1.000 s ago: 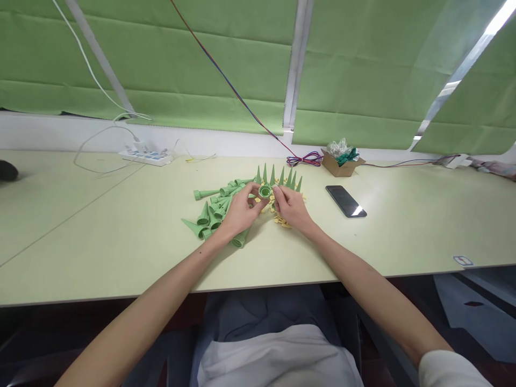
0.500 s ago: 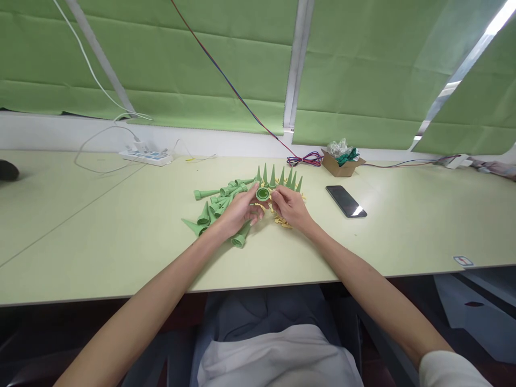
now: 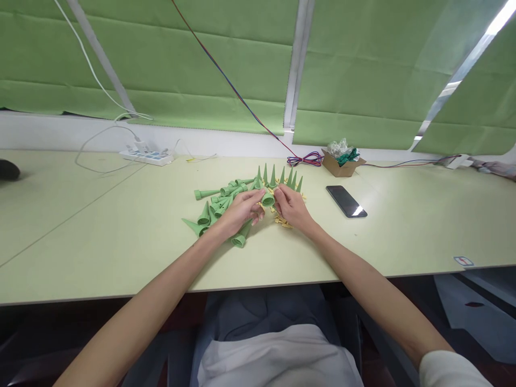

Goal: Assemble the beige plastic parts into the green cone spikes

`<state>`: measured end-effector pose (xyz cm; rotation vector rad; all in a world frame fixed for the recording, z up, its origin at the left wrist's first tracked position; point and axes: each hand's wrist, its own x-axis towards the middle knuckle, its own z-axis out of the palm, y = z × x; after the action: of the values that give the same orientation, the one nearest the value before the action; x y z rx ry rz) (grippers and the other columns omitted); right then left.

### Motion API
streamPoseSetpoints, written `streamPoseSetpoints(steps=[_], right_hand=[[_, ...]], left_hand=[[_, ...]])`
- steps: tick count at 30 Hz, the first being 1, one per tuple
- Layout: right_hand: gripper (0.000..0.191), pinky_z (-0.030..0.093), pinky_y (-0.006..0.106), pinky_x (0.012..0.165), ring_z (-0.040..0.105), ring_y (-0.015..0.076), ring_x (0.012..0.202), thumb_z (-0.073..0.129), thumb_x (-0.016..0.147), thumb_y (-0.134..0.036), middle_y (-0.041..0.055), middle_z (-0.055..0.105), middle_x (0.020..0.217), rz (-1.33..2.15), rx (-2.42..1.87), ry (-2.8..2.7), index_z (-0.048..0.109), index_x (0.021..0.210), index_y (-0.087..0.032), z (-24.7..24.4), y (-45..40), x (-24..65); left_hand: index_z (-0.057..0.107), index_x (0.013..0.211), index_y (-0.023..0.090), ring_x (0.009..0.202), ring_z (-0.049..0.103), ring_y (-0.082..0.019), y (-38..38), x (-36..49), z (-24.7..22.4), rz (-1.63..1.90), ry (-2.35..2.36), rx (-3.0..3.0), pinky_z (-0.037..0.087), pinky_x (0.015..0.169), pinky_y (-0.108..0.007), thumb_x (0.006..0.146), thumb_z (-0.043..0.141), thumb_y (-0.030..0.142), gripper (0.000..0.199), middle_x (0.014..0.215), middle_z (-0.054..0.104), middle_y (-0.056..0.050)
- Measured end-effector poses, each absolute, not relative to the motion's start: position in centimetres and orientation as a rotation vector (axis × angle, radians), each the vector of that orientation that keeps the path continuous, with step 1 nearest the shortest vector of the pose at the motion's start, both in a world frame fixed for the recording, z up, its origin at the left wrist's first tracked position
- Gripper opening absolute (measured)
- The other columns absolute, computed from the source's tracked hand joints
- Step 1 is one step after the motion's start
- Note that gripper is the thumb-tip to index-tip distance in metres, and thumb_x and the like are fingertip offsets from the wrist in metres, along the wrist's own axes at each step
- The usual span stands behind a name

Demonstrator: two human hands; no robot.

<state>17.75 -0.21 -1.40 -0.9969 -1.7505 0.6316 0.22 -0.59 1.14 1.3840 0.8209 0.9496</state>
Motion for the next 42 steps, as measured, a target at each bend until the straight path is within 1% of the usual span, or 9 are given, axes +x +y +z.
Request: streamPoseSetpoints(steps=[5, 11, 13, 16, 21, 25, 30, 36, 42], right_hand=[[0.052, 0.035, 0.027, 0.055, 0.045, 0.0141, 0.056, 0.034, 0.099, -0.064, -0.0017, 0.043, 0.054, 0.583, -1.023, -1.752, 0.038, 0.066, -0.023, -1.5, 0.0, 17.8], [0.058, 0.033, 0.027, 0.056, 0.042, 0.0127, 0.055, 0.036, 0.097, -0.064, -0.0019, 0.037, 0.05, 0.57, -1.071, -1.729, 0.034, 0.057, -0.022, -1.4, 0.1, 17.8], [0.06, 0.033, 0.027, 0.055, 0.04, 0.0121, 0.053, 0.036, 0.096, -0.065, -0.002, 0.036, 0.049, 0.58, -1.09, -1.715, 0.033, 0.055, -0.022, -1.4, 0.3, 17.8], [0.06, 0.033, 0.027, 0.055, 0.039, 0.0117, 0.053, 0.036, 0.096, -0.066, -0.0019, 0.037, 0.049, 0.578, -1.084, -1.694, 0.034, 0.055, -0.021, -1.5, 0.5, 17.7], [0.057, 0.034, 0.027, 0.056, 0.041, 0.012, 0.055, 0.036, 0.098, -0.064, -0.0018, 0.043, 0.054, 0.579, -1.026, -1.71, 0.039, 0.06, -0.021, -1.6, 0.5, 17.6], [0.053, 0.035, 0.026, 0.057, 0.044, 0.0119, 0.056, 0.037, 0.099, -0.062, -0.0019, 0.046, 0.057, 0.597, -0.992, -1.668, 0.042, 0.064, -0.021, -1.6, 0.3, 17.6], [0.052, 0.035, 0.026, 0.054, 0.046, 0.012, 0.055, 0.04, 0.098, -0.063, -0.0016, 0.049, 0.057, 0.642, -0.965, -1.632, 0.044, 0.066, -0.022, -1.6, 0.3, 17.8], [0.05, 0.035, 0.026, 0.053, 0.047, 0.0121, 0.055, 0.042, 0.097, -0.064, -0.0014, 0.052, 0.061, 0.674, -0.931, -1.64, 0.045, 0.07, -0.022, -1.8, 0.4, 17.7], [0.047, 0.035, 0.026, 0.053, 0.047, 0.0124, 0.056, 0.043, 0.098, -0.061, -0.0013, 0.053, 0.062, 0.69, -0.901, -1.653, 0.045, 0.072, -0.022, -1.8, 0.4, 17.7]], left_hand=[[0.054, 0.077, 0.02, 0.056, 0.056, -0.013, -1.2, 0.3, 1.5, 0.976, 0.864, 1.635, 0.041, 0.043, -0.025, 0.079, 0.073, 0.053, 0.038, 0.07, 0.055, 0.001], [0.065, 0.092, 0.019, 0.067, 0.058, -0.013, -0.8, 0.4, 0.6, 1.148, 0.961, 2.042, 0.051, 0.064, -0.03, 0.087, 0.064, 0.047, 0.029, 0.098, 0.064, -0.006], [0.066, 0.097, 0.018, 0.068, 0.058, -0.013, -0.6, 0.4, 0.2, 1.185, 0.994, 2.116, 0.05, 0.061, -0.029, 0.087, 0.063, 0.046, 0.029, 0.107, 0.062, -0.009], [0.066, 0.099, 0.019, 0.069, 0.058, -0.014, -0.5, 0.5, -0.1, 1.205, 1.029, 2.152, 0.048, 0.056, -0.027, 0.088, 0.062, 0.043, 0.027, 0.11, 0.06, -0.01], [0.068, 0.103, 0.021, 0.071, 0.059, -0.013, -0.4, 0.5, 0.1, 1.236, 1.064, 2.129, 0.049, 0.059, -0.026, 0.09, 0.06, 0.04, 0.024, 0.112, 0.062, -0.008], [0.062, 0.113, 0.022, 0.069, 0.06, -0.011, -0.3, 0.5, 0.2, 1.279, 1.115, 2.004, 0.049, 0.057, -0.024, 0.089, 0.063, 0.036, 0.028, 0.118, 0.063, -0.007], [0.059, 0.093, 0.017, 0.058, 0.058, -0.012, -0.5, 0.7, 0.7, 1.194, 1.133, 1.706, 0.043, 0.043, -0.024, 0.092, 0.057, 0.048, 0.03, 0.099, 0.063, -0.007], [0.06, 0.08, 0.015, 0.06, 0.058, -0.012, -0.7, 0.6, 1.2, 1.035, 1.026, 1.465, 0.043, 0.042, -0.023, 0.085, 0.065, 0.057, 0.043, 0.086, 0.059, -0.006], [0.062, 0.079, 0.014, 0.061, 0.057, -0.013, -0.6, 0.7, 1.0, 0.957, 0.901, 1.454, 0.042, 0.043, -0.022, 0.078, 0.072, 0.06, 0.047, 0.072, 0.057, -0.003]])
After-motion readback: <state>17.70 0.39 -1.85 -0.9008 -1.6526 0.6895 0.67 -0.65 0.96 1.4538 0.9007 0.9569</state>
